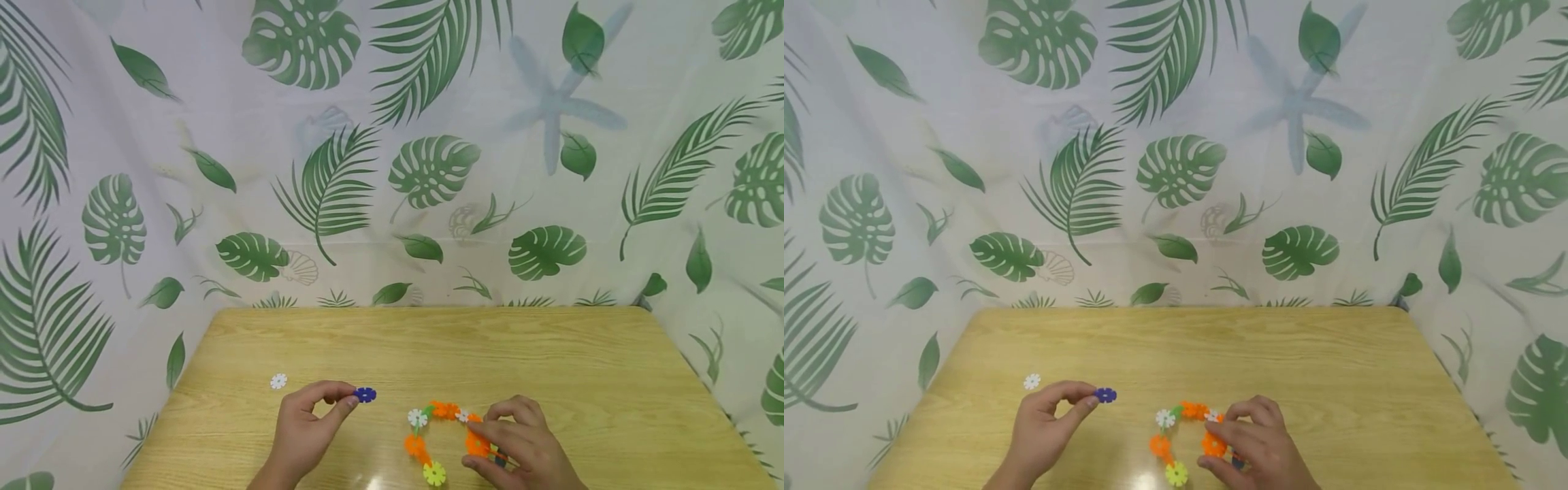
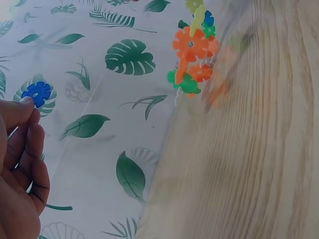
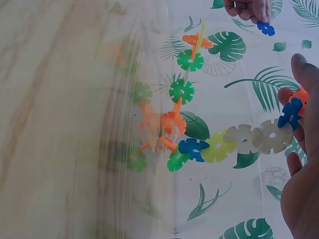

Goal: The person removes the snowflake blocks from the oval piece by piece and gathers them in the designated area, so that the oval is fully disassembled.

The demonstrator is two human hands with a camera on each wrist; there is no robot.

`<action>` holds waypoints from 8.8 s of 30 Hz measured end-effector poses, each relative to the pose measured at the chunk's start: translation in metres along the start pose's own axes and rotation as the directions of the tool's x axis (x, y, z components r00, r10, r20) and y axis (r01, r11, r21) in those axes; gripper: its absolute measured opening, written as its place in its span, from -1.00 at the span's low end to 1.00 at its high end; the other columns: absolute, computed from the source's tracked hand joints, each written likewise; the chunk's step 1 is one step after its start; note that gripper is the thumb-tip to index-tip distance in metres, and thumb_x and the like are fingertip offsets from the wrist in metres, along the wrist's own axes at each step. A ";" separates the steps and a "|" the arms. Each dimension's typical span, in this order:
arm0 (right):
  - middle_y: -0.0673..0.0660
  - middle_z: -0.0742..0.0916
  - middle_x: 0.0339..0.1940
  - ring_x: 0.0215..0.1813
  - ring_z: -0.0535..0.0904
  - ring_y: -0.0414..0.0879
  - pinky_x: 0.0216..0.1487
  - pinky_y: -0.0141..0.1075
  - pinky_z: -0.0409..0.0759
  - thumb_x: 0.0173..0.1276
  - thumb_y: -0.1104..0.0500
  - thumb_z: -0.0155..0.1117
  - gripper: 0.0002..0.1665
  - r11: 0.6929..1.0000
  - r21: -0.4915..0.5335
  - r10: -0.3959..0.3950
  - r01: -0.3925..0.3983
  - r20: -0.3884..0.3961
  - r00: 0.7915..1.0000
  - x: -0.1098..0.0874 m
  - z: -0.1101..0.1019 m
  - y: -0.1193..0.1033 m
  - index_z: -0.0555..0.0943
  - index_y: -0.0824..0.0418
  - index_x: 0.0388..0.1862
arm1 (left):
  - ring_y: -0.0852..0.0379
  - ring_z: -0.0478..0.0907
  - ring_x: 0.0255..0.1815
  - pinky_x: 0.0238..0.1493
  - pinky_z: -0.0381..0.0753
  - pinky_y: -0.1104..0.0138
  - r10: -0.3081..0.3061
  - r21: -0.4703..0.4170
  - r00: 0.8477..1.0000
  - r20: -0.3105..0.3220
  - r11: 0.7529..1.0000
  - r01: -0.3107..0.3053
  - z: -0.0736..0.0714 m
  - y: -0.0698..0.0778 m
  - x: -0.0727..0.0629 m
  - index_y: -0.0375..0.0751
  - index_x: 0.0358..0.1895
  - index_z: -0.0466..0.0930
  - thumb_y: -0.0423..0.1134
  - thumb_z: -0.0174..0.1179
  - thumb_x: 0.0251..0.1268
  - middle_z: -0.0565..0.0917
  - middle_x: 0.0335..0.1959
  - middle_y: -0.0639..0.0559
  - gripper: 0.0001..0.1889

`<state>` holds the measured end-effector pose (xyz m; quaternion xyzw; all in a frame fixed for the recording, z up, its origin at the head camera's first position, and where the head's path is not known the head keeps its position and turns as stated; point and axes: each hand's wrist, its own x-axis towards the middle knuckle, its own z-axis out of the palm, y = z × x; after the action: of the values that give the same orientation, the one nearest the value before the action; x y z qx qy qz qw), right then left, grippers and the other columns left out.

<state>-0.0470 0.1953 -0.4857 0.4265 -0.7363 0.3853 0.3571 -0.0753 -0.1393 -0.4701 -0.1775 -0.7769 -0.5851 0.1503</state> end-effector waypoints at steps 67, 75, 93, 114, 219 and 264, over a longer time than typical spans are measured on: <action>-0.05 0.81 -0.23 -0.10 0.51 -0.09 0.12 -0.24 0.27 0.32 -0.04 0.55 -0.56 1.000 -0.025 -0.014 0.013 -0.010 1.000 -0.001 -0.001 0.002 0.77 0.21 0.04 | 0.16 0.65 -0.26 -0.22 0.59 0.43 -0.345 0.289 0.890 -0.299 0.856 0.429 -0.072 -0.075 0.015 -0.11 -0.13 0.82 -0.30 0.38 0.40 0.82 -0.22 0.03 -0.92; -0.07 0.81 -0.24 -0.11 0.51 -0.09 0.08 -0.25 0.26 0.33 -0.06 0.54 -0.54 0.999 -0.044 -0.023 0.023 -0.008 1.000 -0.002 -0.002 0.004 0.77 0.23 0.04 | 0.13 0.63 -0.29 -0.28 0.56 0.46 -0.342 0.324 0.869 -0.358 0.827 0.459 -0.087 -0.087 0.012 -0.17 -0.11 0.82 -0.30 0.37 0.40 0.82 -0.23 -0.04 -0.89; -0.06 0.80 -0.29 -0.14 0.51 -0.08 0.14 -0.22 0.26 0.34 -0.02 0.54 -0.53 0.999 -0.014 -0.051 0.050 -0.033 0.998 0.003 -0.004 0.004 0.77 0.32 0.01 | -0.07 0.72 -0.16 -0.17 0.56 0.29 -0.358 0.396 0.828 -0.431 0.750 0.530 -0.106 -0.106 0.007 -0.24 -0.10 0.81 -0.29 0.33 0.41 0.82 -0.20 -0.14 -0.86; -0.06 0.75 -0.40 -0.21 0.50 -0.06 0.21 -0.23 0.26 0.45 -0.03 0.43 -0.54 0.995 -0.015 -0.098 0.097 -0.063 0.993 0.029 -0.007 -0.009 0.78 0.38 -0.05 | -0.10 0.69 -0.15 -0.20 0.53 0.20 -0.451 0.446 0.809 -0.378 0.676 0.586 -0.117 -0.122 0.009 -0.27 -0.03 0.79 -0.15 0.29 0.46 0.79 -0.19 -0.15 -0.75; -0.16 0.72 -0.41 -0.17 0.52 -0.09 0.06 -0.19 0.25 0.35 -0.02 0.53 -0.54 0.988 0.012 -0.152 0.152 -0.027 0.988 0.023 0.013 -0.006 0.76 0.36 -0.05 | 0.19 0.65 -0.26 -0.10 0.62 0.26 -0.293 -0.206 0.804 0.518 0.869 0.450 0.086 0.039 -0.009 -0.09 -0.18 0.81 -0.10 0.39 0.36 0.80 -0.27 0.10 -0.84; -0.14 0.71 -0.07 0.11 0.44 -0.13 0.04 -0.21 0.37 0.23 0.44 0.49 -0.49 0.905 0.186 0.334 -0.383 0.248 0.909 -0.002 0.000 -0.013 0.71 -0.09 0.02 | 0.13 0.67 -0.24 -0.20 0.62 0.31 -0.348 -0.164 0.812 0.469 0.869 0.467 0.080 0.047 -0.010 -0.12 -0.17 0.81 -0.15 0.39 0.39 0.80 -0.29 0.07 -0.86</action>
<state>-0.0340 0.1918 -0.4843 0.3599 -0.7861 0.4802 0.1481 -0.0474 -0.0519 -0.4560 -0.1470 -0.7225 -0.6516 -0.1781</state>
